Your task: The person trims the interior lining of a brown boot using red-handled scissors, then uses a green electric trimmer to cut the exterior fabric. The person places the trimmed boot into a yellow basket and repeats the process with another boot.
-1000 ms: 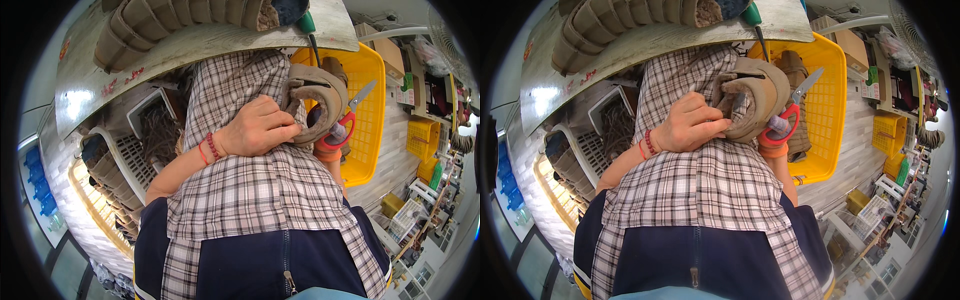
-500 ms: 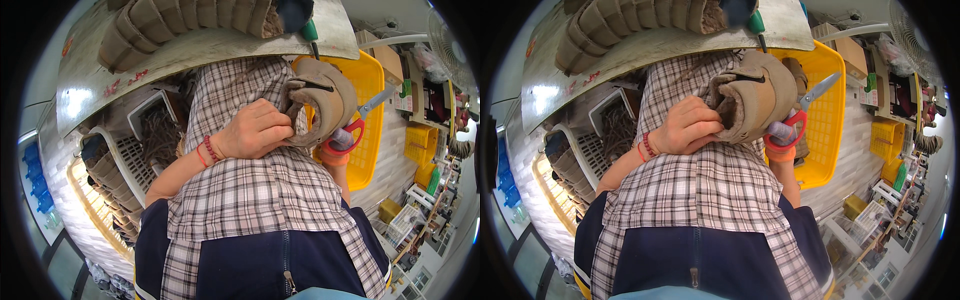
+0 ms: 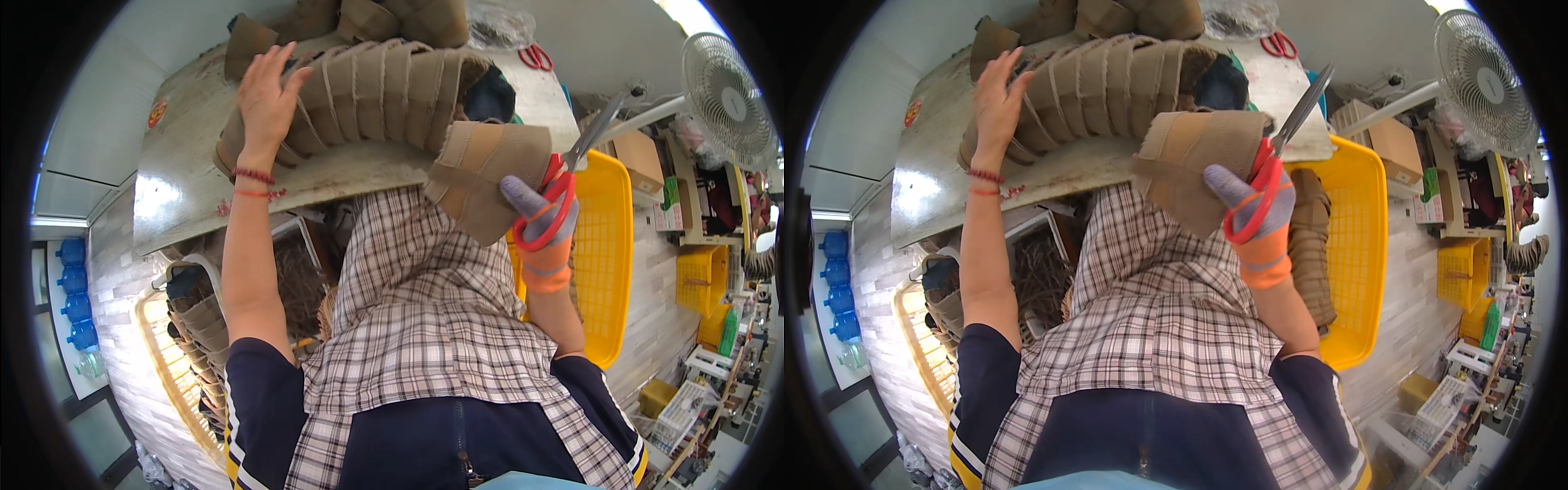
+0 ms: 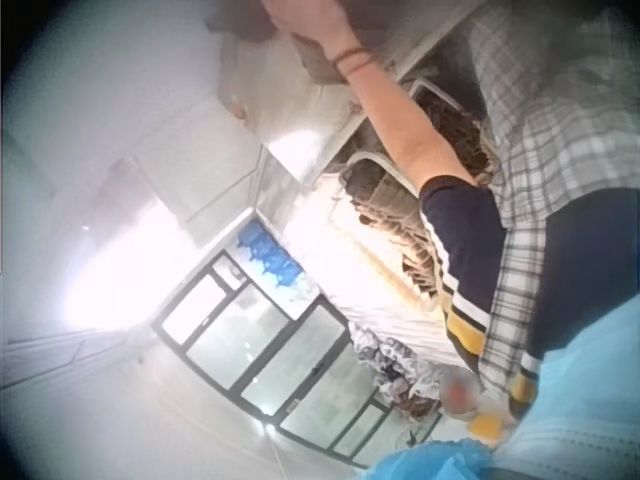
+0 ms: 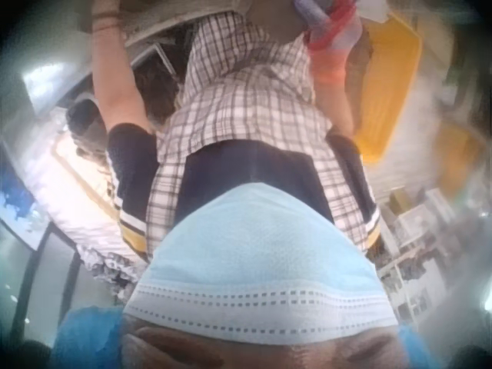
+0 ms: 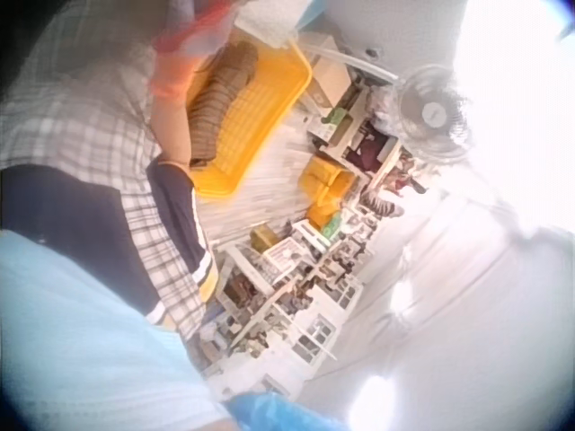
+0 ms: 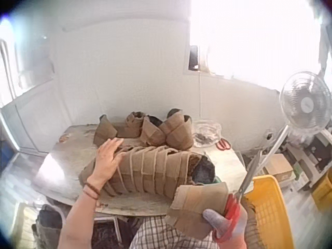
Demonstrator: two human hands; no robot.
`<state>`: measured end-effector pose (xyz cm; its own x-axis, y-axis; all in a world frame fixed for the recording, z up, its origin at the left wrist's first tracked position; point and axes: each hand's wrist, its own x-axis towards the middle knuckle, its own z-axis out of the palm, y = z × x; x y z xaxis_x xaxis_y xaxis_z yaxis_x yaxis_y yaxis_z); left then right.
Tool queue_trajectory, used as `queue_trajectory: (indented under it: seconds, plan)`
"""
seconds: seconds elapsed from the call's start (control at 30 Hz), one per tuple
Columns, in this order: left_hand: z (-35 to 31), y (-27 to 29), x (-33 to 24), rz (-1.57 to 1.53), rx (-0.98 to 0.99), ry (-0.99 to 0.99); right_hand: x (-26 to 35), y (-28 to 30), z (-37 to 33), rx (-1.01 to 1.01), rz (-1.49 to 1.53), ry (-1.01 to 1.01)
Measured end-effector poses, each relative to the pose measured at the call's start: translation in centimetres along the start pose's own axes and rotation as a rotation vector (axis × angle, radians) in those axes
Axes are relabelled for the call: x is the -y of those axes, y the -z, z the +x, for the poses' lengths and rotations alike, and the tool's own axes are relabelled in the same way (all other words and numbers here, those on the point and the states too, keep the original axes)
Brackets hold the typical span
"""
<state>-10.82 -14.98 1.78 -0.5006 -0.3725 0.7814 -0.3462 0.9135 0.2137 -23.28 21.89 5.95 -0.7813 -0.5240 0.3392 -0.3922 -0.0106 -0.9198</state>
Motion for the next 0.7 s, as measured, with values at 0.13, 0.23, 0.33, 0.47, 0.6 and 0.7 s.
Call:
queue_trajectory:
  seconds: [0.13, 0.23, 0.33, 0.47, 0.6, 0.7]
  plan:
    - [2.7, -2.7, 2.0, 0.043, 0.361, 0.103, 0.1, -1.6, 2.7, -0.210, 0.062, 0.093]
    - [3.6, -2.0, 1.6, 0.003, 0.683, 0.302, -4.7, -2.2, 5.8, -0.262, -0.112, 0.114]
    - [3.4, -2.1, 1.8, -0.034, 0.688, 0.286, -9.0, -3.6, 8.3, -0.053, 0.021, 0.045]
    - [4.0, -0.7, 0.7, 0.014, 0.677, 0.234, -10.9, -6.0, 11.7, 0.247, 0.508, -0.194]
    - [2.8, 0.8, 3.4, -0.087, 0.605, 0.323, -10.4, -9.1, 12.4, 0.385, 0.785, -0.254]
    - [2.0, 2.8, 5.0, -0.135, 0.536, 0.331, -10.7, -11.8, 14.0, 0.519, 0.854, -0.170]
